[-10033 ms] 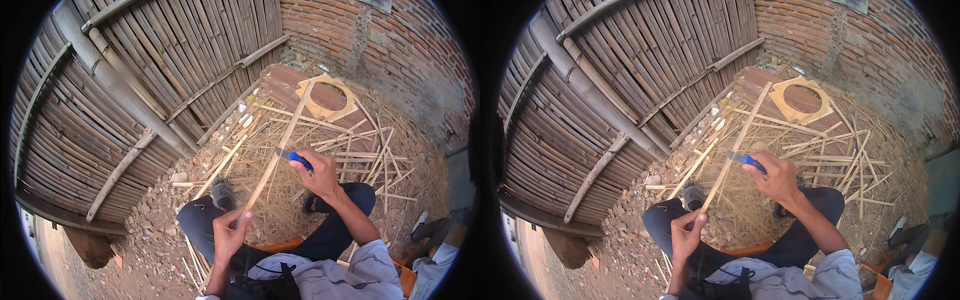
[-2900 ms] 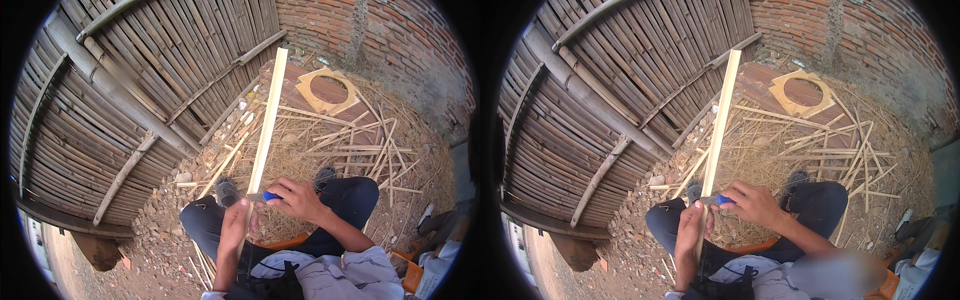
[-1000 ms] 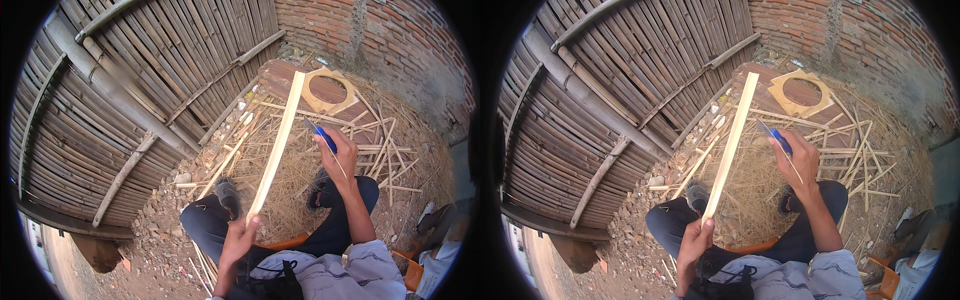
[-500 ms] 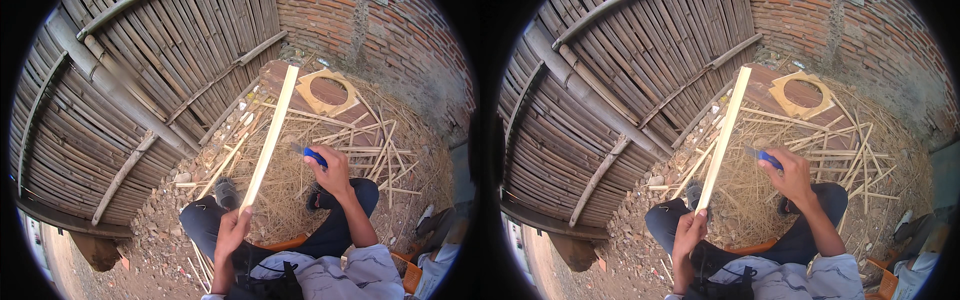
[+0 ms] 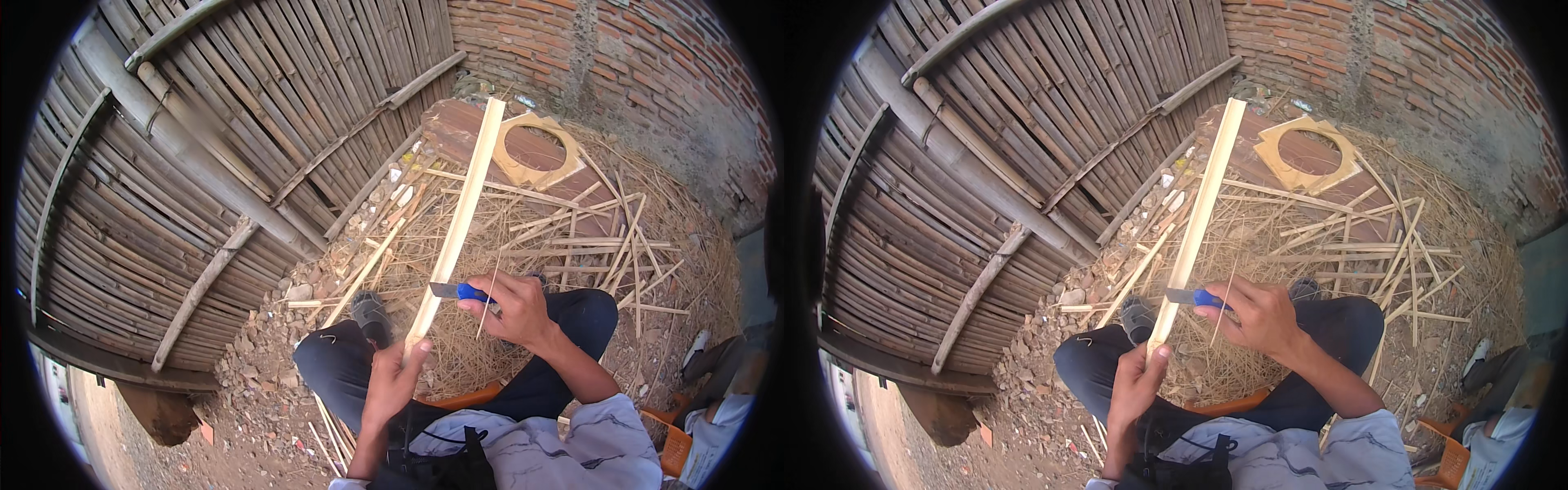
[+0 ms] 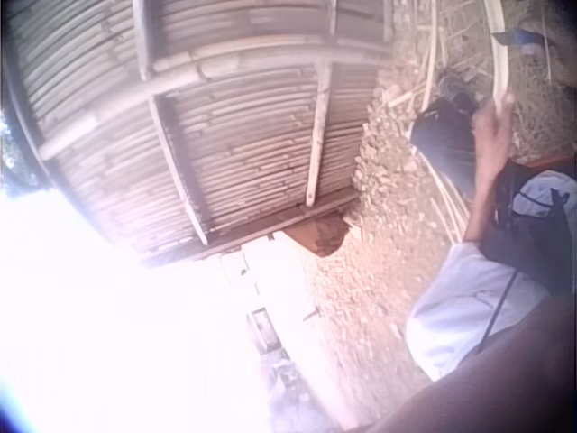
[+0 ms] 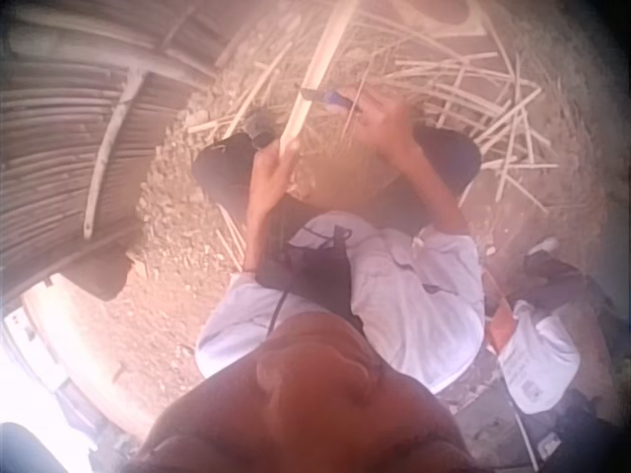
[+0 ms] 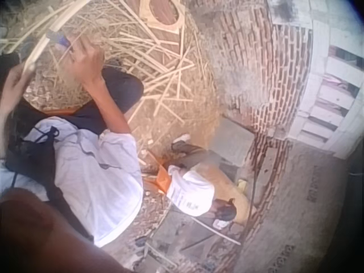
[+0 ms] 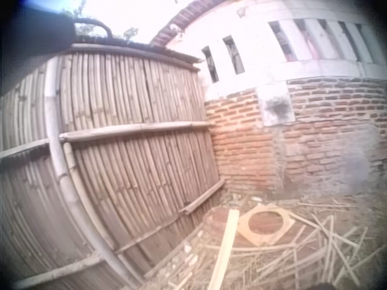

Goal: The person sits cross-legged on the ground and uses a blue utility knife to shave and smooth a long, thin bamboo strip. They hold the strip with their left hand and repeatedly scrape the blade along its length to remove the outer layer, occasionally rotating the strip to work on different sides.

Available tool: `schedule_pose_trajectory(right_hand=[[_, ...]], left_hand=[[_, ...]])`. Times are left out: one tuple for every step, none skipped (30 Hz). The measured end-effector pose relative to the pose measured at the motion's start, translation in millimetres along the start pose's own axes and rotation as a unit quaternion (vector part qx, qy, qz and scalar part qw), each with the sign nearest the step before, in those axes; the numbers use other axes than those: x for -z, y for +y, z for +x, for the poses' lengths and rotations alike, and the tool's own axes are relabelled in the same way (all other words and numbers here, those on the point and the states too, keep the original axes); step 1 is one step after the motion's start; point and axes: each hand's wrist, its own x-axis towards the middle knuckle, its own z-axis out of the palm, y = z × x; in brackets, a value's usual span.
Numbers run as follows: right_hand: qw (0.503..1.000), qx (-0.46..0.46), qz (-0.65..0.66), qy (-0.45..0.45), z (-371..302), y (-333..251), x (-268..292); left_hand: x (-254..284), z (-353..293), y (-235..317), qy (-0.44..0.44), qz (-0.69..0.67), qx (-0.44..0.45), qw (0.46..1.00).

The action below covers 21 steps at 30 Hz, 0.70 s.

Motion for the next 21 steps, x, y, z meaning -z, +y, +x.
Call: schedule_pose_trajectory(right_hand=[[1.000,0.000,0.007,0.001,-3.8,-2.4,-4.4],[1.000,0.001,0.014,0.003,-8.0,-3.4,-9.6],[1.000,0.002,0.022,0.004,-9.3,-5.4,-13.8],[0.999,0.018,0.029,0.017,-8.2,-9.0,-16.6],[0.999,0.021,0.029,0.010,-8.2,-12.1,-18.5],[0.999,0.023,0.028,0.002,-9.6,-15.0,-19.6],[0.999,0.024,0.027,-0.006,-10.9,-17.4,-20.7],[0.999,0.025,0.028,-0.006,-12.0,-18.8,-22.3],[0.999,0.025,0.030,-0.005,-13.5,-19.4,-24.5],[0.999,0.026,0.032,-0.005,-15.4,-20.0,-26.1],[0.999,0.017,0.026,-0.012,-18.3,-21.1,-27.1],[1.000,0.009,0.021,-0.018,-21.2,-22.5,-28.2],[1.000,0.001,0.016,-0.025,-22.6,-23.0,-29.1],[1.000,0.009,0.022,-0.019,-22.6,-22.6,-30.2],[0.999,0.016,0.028,-0.012,-22.3,-22.1,-31.4],[0.999,0.022,0.034,-0.006,-22.2,-21.6,-32.5],[0.999,0.022,0.034,-0.003,-22.5,-21.1,-33.3],[0.999,0.021,0.033,0.000,-23.2,-20.9,-34.0],[0.999,0.021,0.033,0.002,-23.8,-20.9,-34.2],[1.000,0.014,0.026,-0.001,-23.8,-22.1,-32.5],[1.000,0.009,0.020,-0.004,-23.2,-24.3,-30.1]], left_hand=[[-1.3,1.6,2.1,-0.003,0.000,-0.002,1.000],[-2.7,3.4,4.2,-0.006,0.000,-0.004,1.000],[-3.5,4.7,5.6,-0.008,0.000,-0.006,1.000],[-4.0,5.9,5.4,-0.003,0.007,-0.015,1.000],[-4.5,7.5,4.4,0.002,0.014,-0.024,1.000],[-5.5,9.2,6.0,0.005,0.020,-0.032,0.999],[-6.8,10.2,9.5,0.010,0.017,-0.037,0.999],[-8.2,10.9,15.0,0.015,0.013,-0.041,0.999],[-9.0,11.3,18.8,0.020,0.010,-0.045,0.999],[-9.4,12.7,17.7,0.021,0.010,-0.051,0.998],[-9.9,14.7,15.2,0.022,0.011,-0.057,0.998],[-10.2,15.9,13.3,0.024,0.011,-0.063,0.998],[-10.3,16.1,12.3,0.021,0.005,-0.056,0.998],[-10.4,16.0,11.4,0.018,-0.001,-0.049,0.999],[-10.4,16.0,10.8,0.014,-0.007,-0.043,0.999],[-10.5,16.0,10.4,0.011,-0.017,-0.037,0.999],[-10.5,16.0,10.1,0.007,-0.027,-0.031,0.999],[-10.7,15.8,9.5,0.003,-0.036,-0.024,0.999],[-10.6,15.8,8.1,-0.003,-0.043,-0.021,0.999],[-10.3,16.1,6.3,-0.010,-0.051,-0.017,0.999],[-9.9,16.1,4.9,-0.016,-0.057,-0.013,0.998]])
